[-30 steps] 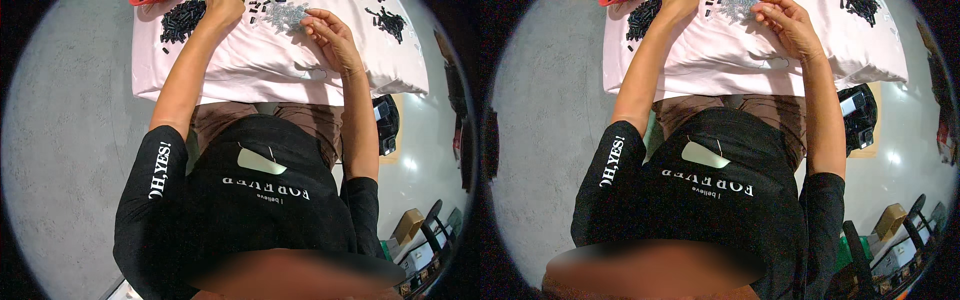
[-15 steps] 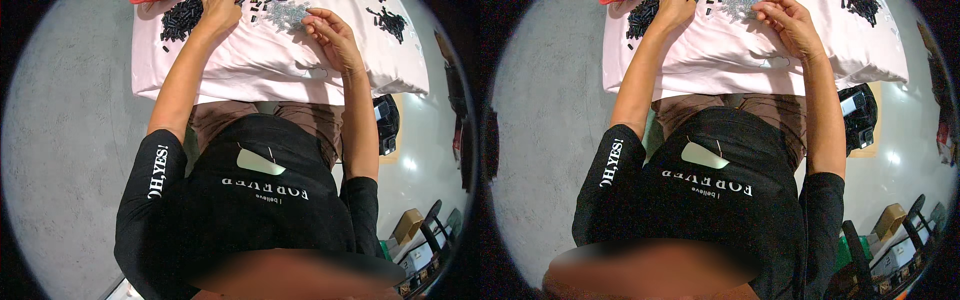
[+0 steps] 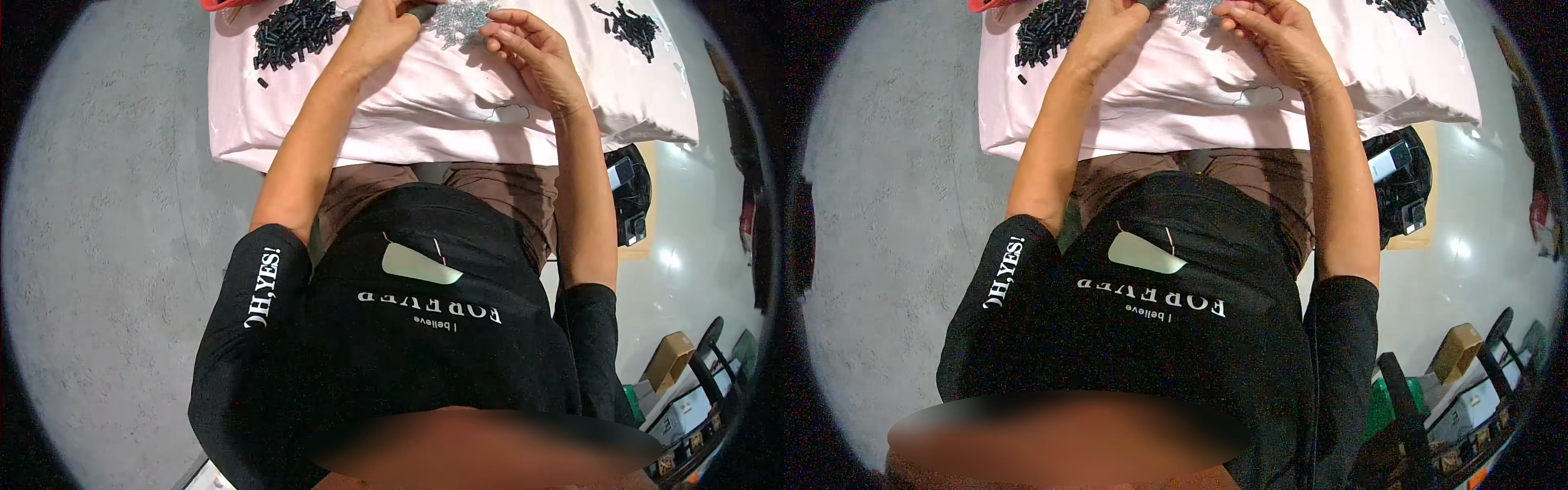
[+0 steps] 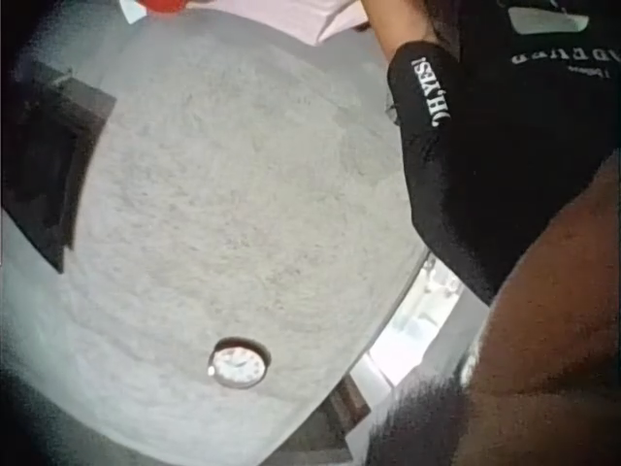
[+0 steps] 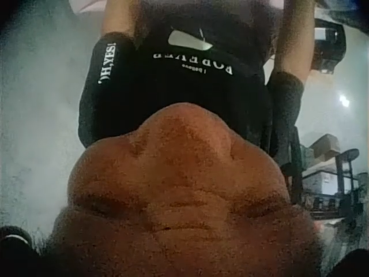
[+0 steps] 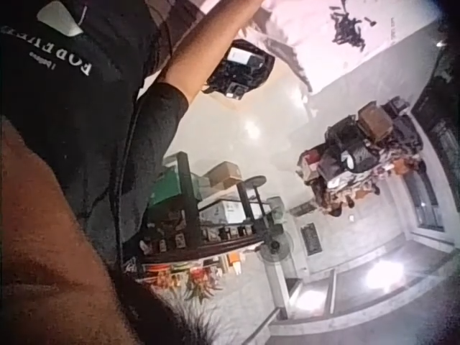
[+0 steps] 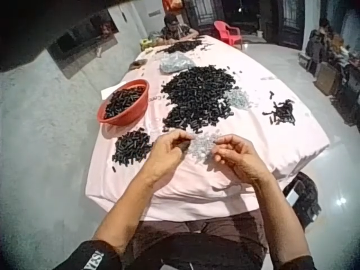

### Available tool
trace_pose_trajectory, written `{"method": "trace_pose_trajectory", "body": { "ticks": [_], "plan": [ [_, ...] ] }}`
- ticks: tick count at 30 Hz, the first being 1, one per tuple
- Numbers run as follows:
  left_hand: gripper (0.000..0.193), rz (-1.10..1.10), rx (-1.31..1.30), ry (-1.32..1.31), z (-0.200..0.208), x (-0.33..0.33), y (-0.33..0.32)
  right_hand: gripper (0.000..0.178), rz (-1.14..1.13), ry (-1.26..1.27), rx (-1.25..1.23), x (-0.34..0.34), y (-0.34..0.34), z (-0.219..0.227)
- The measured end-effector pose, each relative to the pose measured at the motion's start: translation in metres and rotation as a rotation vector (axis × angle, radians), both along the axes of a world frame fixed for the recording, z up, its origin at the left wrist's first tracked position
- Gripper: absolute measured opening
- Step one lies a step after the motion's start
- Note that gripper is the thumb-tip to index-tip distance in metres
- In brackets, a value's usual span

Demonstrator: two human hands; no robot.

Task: Assembling small black plastic components by manually attaching small clear parts to them on a workbench.

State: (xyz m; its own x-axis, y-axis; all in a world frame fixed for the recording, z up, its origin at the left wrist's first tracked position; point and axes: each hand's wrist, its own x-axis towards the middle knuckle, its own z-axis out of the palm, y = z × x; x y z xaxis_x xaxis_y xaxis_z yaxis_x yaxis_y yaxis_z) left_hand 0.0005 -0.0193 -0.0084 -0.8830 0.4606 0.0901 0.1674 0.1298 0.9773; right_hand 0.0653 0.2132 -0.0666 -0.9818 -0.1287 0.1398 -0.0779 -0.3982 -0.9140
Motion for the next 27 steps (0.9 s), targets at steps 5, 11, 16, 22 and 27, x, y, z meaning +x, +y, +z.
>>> {"method": "trace_pose_trajectory", "body": {
  "ticks": [5,11,16,22,27],
  "plan": [
    [0.019,-0.021,0.187,-0.229,-0.006,0.021,0.018,0.026,0.155,0.163,-0.308,-0.004,-0.013,-0.004],
    [0.011,-0.073,0.141,-0.214,-0.002,0.029,0.031,0.02,0.147,0.291,-0.208,-0.009,-0.002,-0.024],
    [0.012,-0.093,0.115,-0.135,0.004,0.034,0.034,0.02,-0.042,0.053,0.119,0.003,0.003,-0.011],
    [0.016,0.131,-0.138,0.115,0.005,0.015,0.005,0.01,-0.091,-0.114,-0.033,0.01,-0.008,0.012],
    [0.016,0.137,-0.368,0.506,0.001,0.018,-0.015,0.01,-0.092,-0.133,-0.133,0.008,-0.006,0.008]
  ]
}}
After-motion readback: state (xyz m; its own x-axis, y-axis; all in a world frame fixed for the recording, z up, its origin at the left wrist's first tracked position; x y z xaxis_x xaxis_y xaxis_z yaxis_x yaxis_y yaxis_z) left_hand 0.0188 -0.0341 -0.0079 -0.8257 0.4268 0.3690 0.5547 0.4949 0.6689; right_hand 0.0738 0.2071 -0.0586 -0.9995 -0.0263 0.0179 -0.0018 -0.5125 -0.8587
